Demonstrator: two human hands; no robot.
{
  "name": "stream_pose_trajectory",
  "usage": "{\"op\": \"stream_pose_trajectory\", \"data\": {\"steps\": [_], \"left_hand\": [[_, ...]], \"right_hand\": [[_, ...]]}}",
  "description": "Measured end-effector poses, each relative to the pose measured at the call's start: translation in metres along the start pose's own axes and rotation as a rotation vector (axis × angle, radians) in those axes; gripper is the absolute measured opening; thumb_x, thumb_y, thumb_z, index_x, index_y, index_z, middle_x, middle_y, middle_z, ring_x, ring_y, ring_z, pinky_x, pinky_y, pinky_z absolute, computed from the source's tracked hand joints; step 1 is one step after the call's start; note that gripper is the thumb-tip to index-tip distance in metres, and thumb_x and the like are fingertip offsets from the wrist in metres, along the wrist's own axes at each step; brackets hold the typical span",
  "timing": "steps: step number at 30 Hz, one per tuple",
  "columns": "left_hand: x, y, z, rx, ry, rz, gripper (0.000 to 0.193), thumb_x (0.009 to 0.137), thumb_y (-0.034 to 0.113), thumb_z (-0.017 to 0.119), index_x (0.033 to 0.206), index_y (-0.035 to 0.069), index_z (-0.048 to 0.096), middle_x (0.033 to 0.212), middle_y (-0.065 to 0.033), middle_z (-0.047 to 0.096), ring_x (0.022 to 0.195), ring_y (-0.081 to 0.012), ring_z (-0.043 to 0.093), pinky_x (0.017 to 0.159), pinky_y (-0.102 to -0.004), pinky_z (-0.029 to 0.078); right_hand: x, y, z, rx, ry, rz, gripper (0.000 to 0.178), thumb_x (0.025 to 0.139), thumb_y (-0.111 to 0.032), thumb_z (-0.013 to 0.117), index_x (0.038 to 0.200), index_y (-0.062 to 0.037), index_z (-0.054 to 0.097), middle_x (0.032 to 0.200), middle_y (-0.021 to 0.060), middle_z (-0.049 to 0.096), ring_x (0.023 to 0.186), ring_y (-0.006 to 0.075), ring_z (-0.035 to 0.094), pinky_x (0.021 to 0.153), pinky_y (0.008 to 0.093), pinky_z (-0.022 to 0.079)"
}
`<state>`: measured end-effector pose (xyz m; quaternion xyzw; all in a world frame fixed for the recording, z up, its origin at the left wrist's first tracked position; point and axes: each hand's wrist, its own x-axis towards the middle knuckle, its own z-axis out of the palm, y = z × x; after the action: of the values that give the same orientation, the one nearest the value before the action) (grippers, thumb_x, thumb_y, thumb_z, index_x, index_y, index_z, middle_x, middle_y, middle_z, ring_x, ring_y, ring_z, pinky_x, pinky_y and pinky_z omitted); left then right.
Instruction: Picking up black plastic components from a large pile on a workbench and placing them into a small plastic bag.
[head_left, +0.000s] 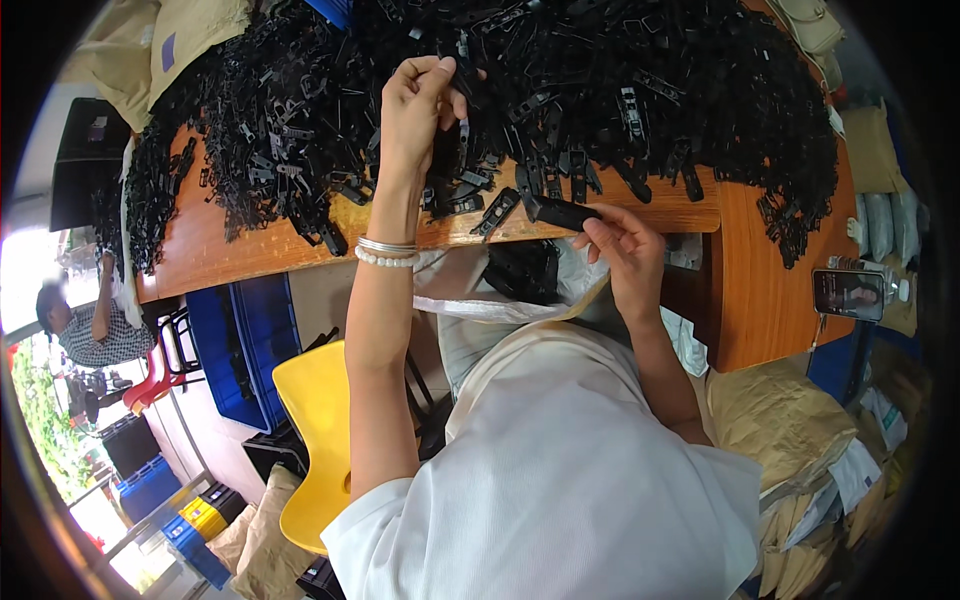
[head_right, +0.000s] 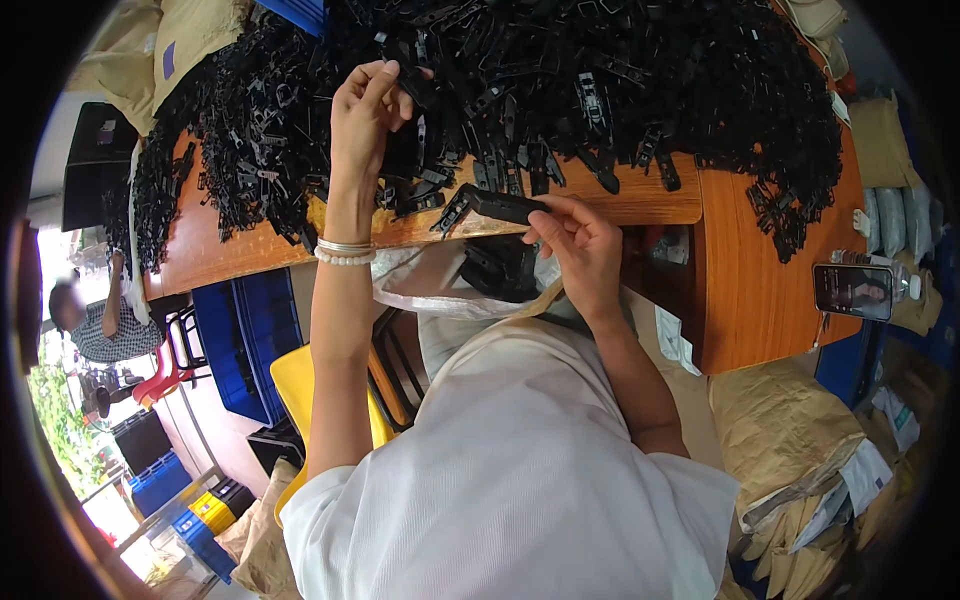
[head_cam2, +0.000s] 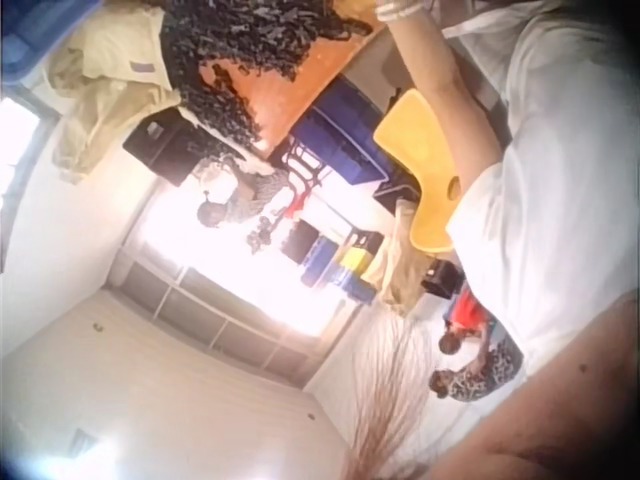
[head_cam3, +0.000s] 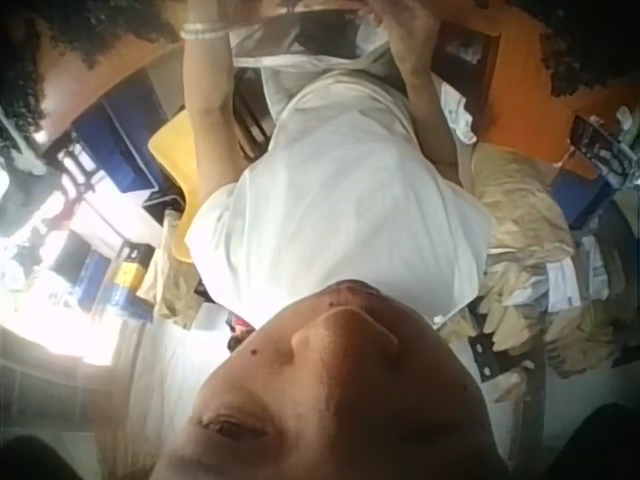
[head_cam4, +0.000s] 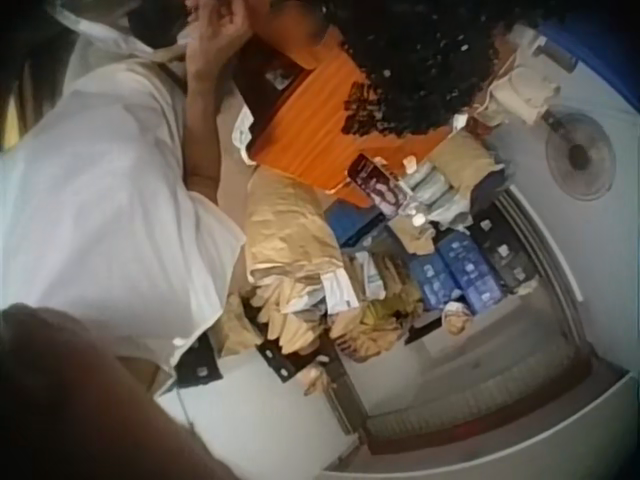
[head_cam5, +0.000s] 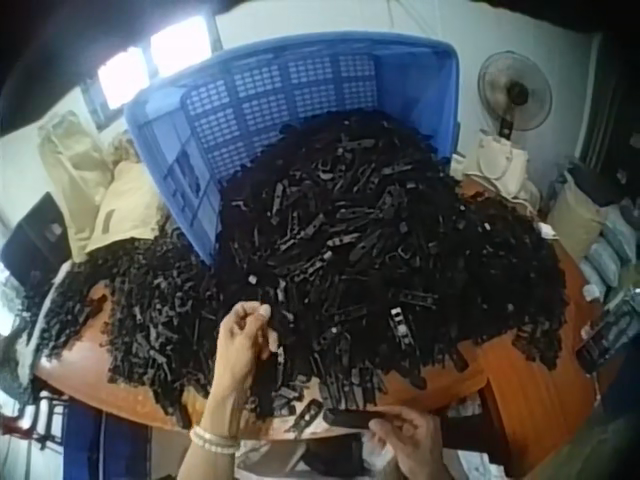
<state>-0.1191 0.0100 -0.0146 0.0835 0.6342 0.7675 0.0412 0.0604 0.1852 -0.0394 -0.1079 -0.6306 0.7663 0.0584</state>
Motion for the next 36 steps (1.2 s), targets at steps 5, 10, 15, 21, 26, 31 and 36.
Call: {"op": "stream_pose_trajectory", "data": {"steps": [5, 10, 15, 21, 26, 31, 36], "left_hand": [[-0.027, 0.008, 0.003, -0.102, -0.151, -0.114, 0.017, 0.089, 0.015, 0.046, 0.090, 0.001, 0.054, 0.076, -0.0132, 0.063, 0.041, -0.0042, 0.035, 0.039, -0.0160, 0.027], [-0.078, 0.017, 0.032, 0.064, -0.350, -0.261, 0.014, 0.084, 0.013, 0.057, 0.083, 0.000, 0.059, 0.068, -0.0018, 0.060, 0.054, -0.0038, 0.048, 0.050, -0.0171, 0.037], [-0.094, 0.044, 0.043, 0.412, -0.418, -0.498, 0.020, 0.082, 0.015, 0.060, 0.093, -0.002, 0.061, 0.069, 0.0009, 0.059, 0.058, -0.0025, 0.050, 0.050, -0.0160, 0.039], [-0.126, 0.047, 0.043, 0.576, -0.432, -0.080, 0.041, 0.074, 0.013, 0.066, 0.108, -0.006, 0.053, 0.067, -0.0142, 0.058, 0.056, -0.0189, 0.058, 0.054, -0.0276, 0.045], [-0.136, 0.041, 0.040, 0.633, -0.382, 0.073, 0.038, 0.073, 0.007, 0.065, 0.108, -0.004, 0.053, 0.075, -0.0134, 0.060, 0.053, -0.0121, 0.050, 0.049, -0.0234, 0.041], [-0.138, 0.035, 0.037, 0.572, -0.429, 0.084, 0.037, 0.072, 0.004, 0.064, 0.107, -0.006, 0.052, 0.079, -0.0199, 0.059, 0.061, -0.0282, 0.057, 0.055, -0.0312, 0.046], [-0.141, 0.024, 0.034, 0.539, -0.458, 0.060, 0.034, 0.074, 0.010, 0.066, 0.102, -0.005, 0.055, 0.071, -0.0163, 0.059, 0.051, -0.0204, 0.055, 0.050, -0.0278, 0.044]], "right_hand": [[-0.001, -0.007, -0.002, 0.044, -0.044, -0.037, 0.021, 0.082, -0.007, 0.057, 0.100, 0.0046, 0.057, 0.070, 0.0102, 0.062, 0.058, 0.0102, 0.054, 0.053, 0.0203, 0.042], [-0.003, -0.028, -0.003, 0.014, -0.245, -0.152, 0.020, 0.080, 0.000, 0.056, 0.099, 0.0070, 0.055, 0.085, 0.0135, 0.060, 0.068, 0.0147, 0.059, 0.057, 0.0216, 0.045], [-0.001, -0.034, -0.004, -0.277, -0.247, -0.336, 0.021, 0.077, 0.005, 0.057, 0.097, 0.0085, 0.056, 0.091, 0.0133, 0.058, 0.075, 0.0165, 0.061, 0.062, 0.0227, 0.047], [-0.012, -0.028, -0.001, -0.369, -0.098, -0.397, 0.022, 0.076, 0.005, 0.060, 0.097, 0.0078, 0.057, 0.091, 0.0128, 0.058, 0.077, 0.0170, 0.059, 0.065, 0.0232, 0.048], [-0.003, -0.036, 0.000, -0.547, -0.179, -0.590, 0.026, 0.073, 0.004, 0.060, 0.099, 0.0043, 0.058, 0.094, 0.0121, 0.058, 0.083, 0.0181, 0.057, 0.065, 0.0243, 0.046], [-0.003, -0.036, 0.000, -0.573, -0.212, -0.557, 0.025, 0.074, 0.004, 0.057, 0.099, 0.0023, 0.059, 0.095, 0.0114, 0.058, 0.084, 0.0179, 0.055, 0.069, 0.0261, 0.045], [-0.002, -0.034, -0.006, -0.469, -0.271, -0.475, 0.024, 0.074, 0.005, 0.057, 0.098, 0.0026, 0.059, 0.092, 0.0108, 0.057, 0.081, 0.0171, 0.055, 0.069, 0.0247, 0.044]]}}
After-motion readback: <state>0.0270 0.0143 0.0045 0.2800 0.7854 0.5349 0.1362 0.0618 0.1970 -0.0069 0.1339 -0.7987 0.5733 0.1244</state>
